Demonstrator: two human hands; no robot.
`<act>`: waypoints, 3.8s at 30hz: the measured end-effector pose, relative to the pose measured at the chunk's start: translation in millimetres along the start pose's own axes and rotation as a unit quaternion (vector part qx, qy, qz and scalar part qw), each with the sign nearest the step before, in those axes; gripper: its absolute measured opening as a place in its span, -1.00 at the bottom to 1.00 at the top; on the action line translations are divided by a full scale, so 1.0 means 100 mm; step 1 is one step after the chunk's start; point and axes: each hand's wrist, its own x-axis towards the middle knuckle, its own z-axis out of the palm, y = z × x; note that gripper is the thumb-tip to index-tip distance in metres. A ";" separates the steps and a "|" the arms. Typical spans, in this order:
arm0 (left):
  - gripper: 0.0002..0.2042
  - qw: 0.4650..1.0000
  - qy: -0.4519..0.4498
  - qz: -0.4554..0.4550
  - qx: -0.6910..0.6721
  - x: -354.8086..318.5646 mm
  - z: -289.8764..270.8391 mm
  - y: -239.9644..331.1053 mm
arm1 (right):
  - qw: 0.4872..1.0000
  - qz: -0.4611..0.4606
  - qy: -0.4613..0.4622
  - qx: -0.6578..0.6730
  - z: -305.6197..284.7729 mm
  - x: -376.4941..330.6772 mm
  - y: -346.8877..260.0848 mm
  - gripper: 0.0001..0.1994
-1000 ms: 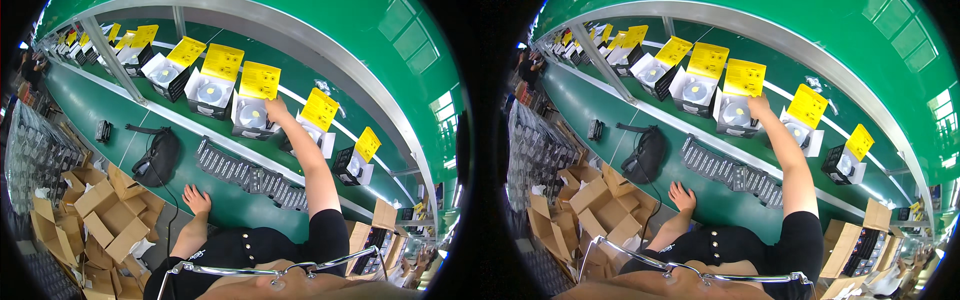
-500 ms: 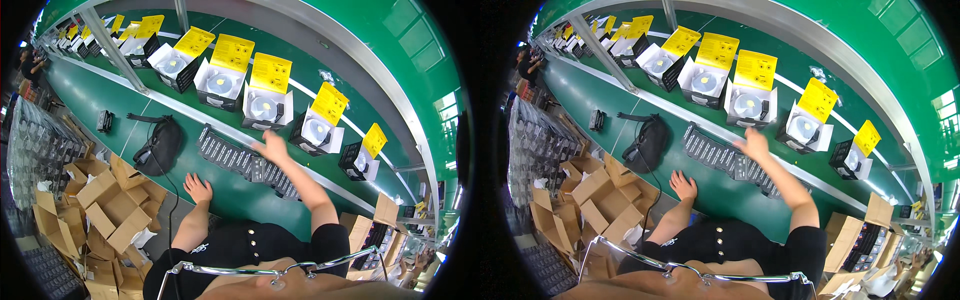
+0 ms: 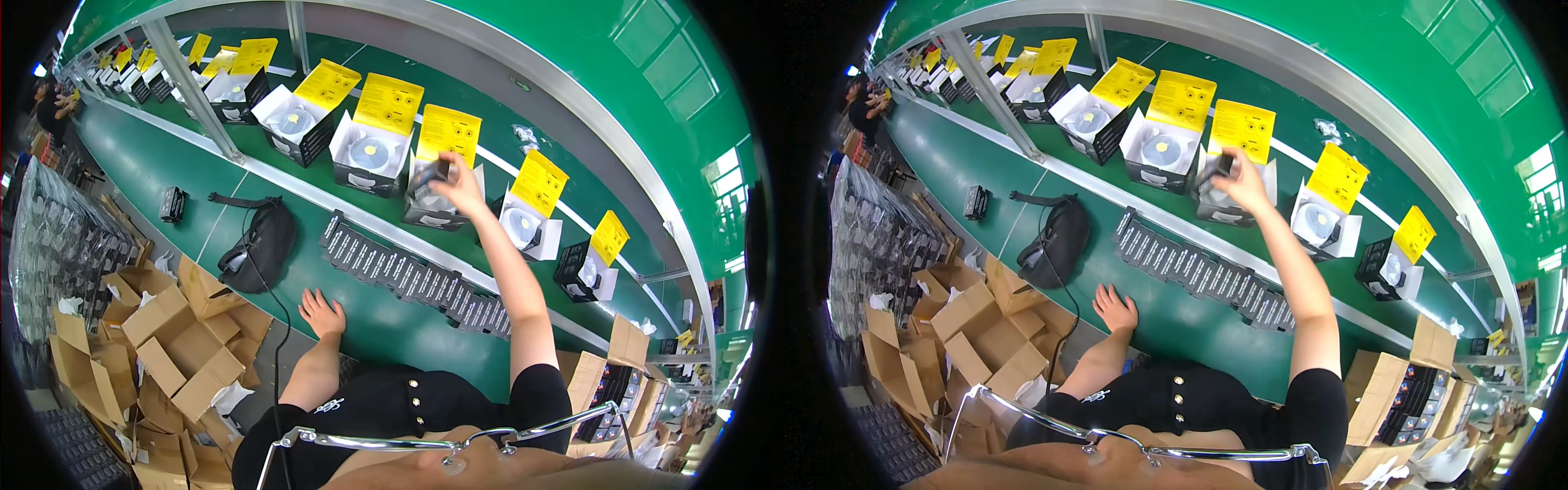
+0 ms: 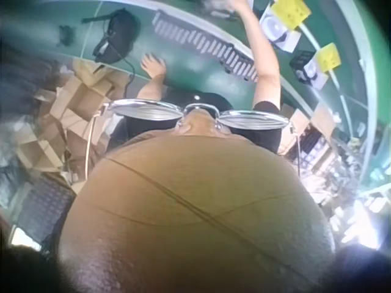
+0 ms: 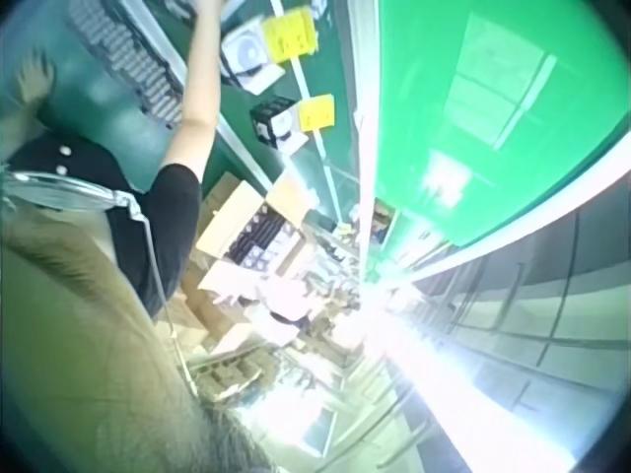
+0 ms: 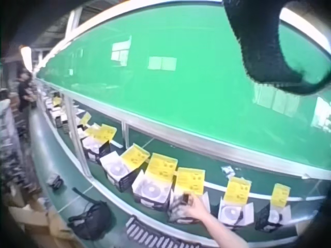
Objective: The person places small boxes into open product boxes on an assembly line and unloads additional small boxes from a cardboard carton onto the table.
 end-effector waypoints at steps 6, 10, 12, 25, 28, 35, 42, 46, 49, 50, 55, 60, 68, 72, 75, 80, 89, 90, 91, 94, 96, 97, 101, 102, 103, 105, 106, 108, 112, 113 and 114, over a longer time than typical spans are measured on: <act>-0.40 1.000 -0.001 -0.007 -0.007 0.14 -0.06 -0.09 | 0.967 -0.092 0.037 -0.237 0.55 1.10 0.05 -0.23; -0.39 1.000 -0.022 -0.010 -0.007 0.19 -0.12 -0.17 | 0.831 0.058 -0.139 -0.536 0.91 1.53 0.06 -0.47; -0.39 1.000 -0.026 -0.006 -0.017 0.24 -0.08 -0.21 | 0.736 0.077 -0.138 -0.658 1.09 1.59 0.34 -0.58; -0.40 1.000 -0.003 0.011 -0.015 0.50 0.05 -0.43 | 0.721 0.076 -0.031 -0.688 1.40 1.24 0.78 -0.60; -0.41 1.000 0.016 0.020 -0.006 0.57 0.02 -0.47 | 0.900 -0.106 0.038 -0.422 1.04 0.35 0.19 -0.55; -0.41 0.993 0.085 0.066 -0.051 0.65 0.04 -0.72 | 0.913 0.120 0.228 -0.316 0.46 -2.63 0.58 -0.58; -0.57 0.955 0.059 0.151 -0.249 1.31 -0.32 -0.27 | 0.804 0.389 0.274 -0.356 0.16 -4.40 0.15 -0.09; -0.48 0.873 -0.087 0.353 -0.325 1.07 -0.36 1.06 | 0.800 0.430 0.271 -0.319 0.03 -4.48 0.49 0.19; -0.16 0.783 -0.200 0.544 -0.226 0.59 -0.49 1.98 | 0.824 0.405 0.266 -0.295 -0.03 -4.12 0.70 0.28; -0.07 0.736 -0.239 0.596 -0.214 0.43 -0.42 2.18 | 0.827 0.389 0.260 -0.310 -0.06 -4.04 0.78 0.31; 0.33 0.714 -0.304 0.630 -0.031 -0.10 -0.02 2.81 | 0.834 0.421 0.203 -0.293 -0.17 -3.71 0.94 0.37; 0.48 0.679 -0.340 0.639 0.126 -0.06 0.05 3.01 | 0.854 0.409 0.215 -0.238 -0.10 -3.79 1.03 0.34; 0.36 0.654 -0.353 0.669 0.018 0.10 0.13 2.79 | 0.888 0.335 0.168 -0.268 -0.04 -3.84 1.09 0.30; 0.09 0.666 -0.244 0.704 -0.042 0.00 -0.16 2.60 | 0.899 0.310 0.224 -0.214 0.00 -3.82 1.13 0.33; -0.26 0.794 -0.205 0.527 -0.223 -0.18 -0.26 2.30 | 0.902 0.308 0.260 -0.155 -0.05 -3.77 1.11 0.33; -0.59 0.912 -0.127 0.234 -0.313 -0.37 0.06 1.73 | 0.874 0.340 0.343 -0.052 -0.12 -3.63 1.44 0.26; -0.43 0.918 -0.140 0.132 -0.347 -0.59 0.11 1.56 | 0.879 0.340 0.332 -0.035 0.25 -3.58 1.56 0.00; -0.43 0.912 -0.161 0.129 -0.353 -0.61 0.11 1.52 | 0.881 0.343 0.323 -0.048 0.28 -3.60 1.54 -0.03; -0.42 0.906 -0.182 0.126 -0.360 -0.63 0.10 1.46 | 0.882 0.346 0.314 -0.061 0.31 -3.63 1.52 -0.05; -0.41 0.891 -0.246 0.078 -0.375 -0.61 0.12 1.23 | 0.885 0.367 0.279 -0.070 0.43 -3.84 1.32 -0.15; -0.34 0.877 -0.320 0.061 -0.353 -0.47 0.11 0.99 | 0.891 0.368 0.251 -0.083 0.57 -4.01 1.16 -0.24; -0.34 0.876 -0.321 0.058 -0.355 -0.44 0.12 0.88 | 0.891 0.369 0.249 -0.086 0.65 -4.14 1.15 -0.24; -0.27 0.863 -0.373 0.117 -0.319 -0.35 0.08 0.71 | 0.889 0.376 0.247 0.082 0.85 -4.49 1.22 -0.35; -0.25 0.864 -0.372 0.138 -0.309 -0.36 0.08 0.69 | 0.886 0.372 0.259 0.094 0.87 -4.51 1.24 -0.37; -0.25 0.862 -0.374 0.137 -0.314 -0.37 0.09 0.68 | 0.883 0.367 0.272 0.105 0.89 -4.53 1.26 -0.38; -0.22 0.872 -0.371 0.156 -0.278 -0.27 -0.03 0.72 | 0.873 0.364 0.314 0.078 0.95 -4.41 1.30 -0.40; -0.22 0.871 -0.373 0.157 -0.280 -0.23 -0.06 0.72 | 0.865 0.356 0.349 0.052 0.97 -4.32 1.30 -0.41; -0.23 0.890 -0.333 0.160 -0.265 -0.17 -0.06 0.69 | 0.873 0.355 0.334 0.027 1.02 -4.14 1.26 -0.41; -0.21 0.883 -0.348 0.229 -0.217 -0.05 -0.20 0.63 | 0.876 0.361 0.317 0.036 1.19 -4.06 1.02 -0.39; -0.21 0.877 -0.363 0.229 -0.216 -0.04 -0.28 0.62 | 0.865 0.366 0.332 0.084 1.23 -4.07 0.91 -0.38; -0.22 0.868 -0.379 0.237 -0.218 0.01 -0.38 0.68 | 0.851 0.370 0.353 0.115 1.30 -4.22 0.96 -0.35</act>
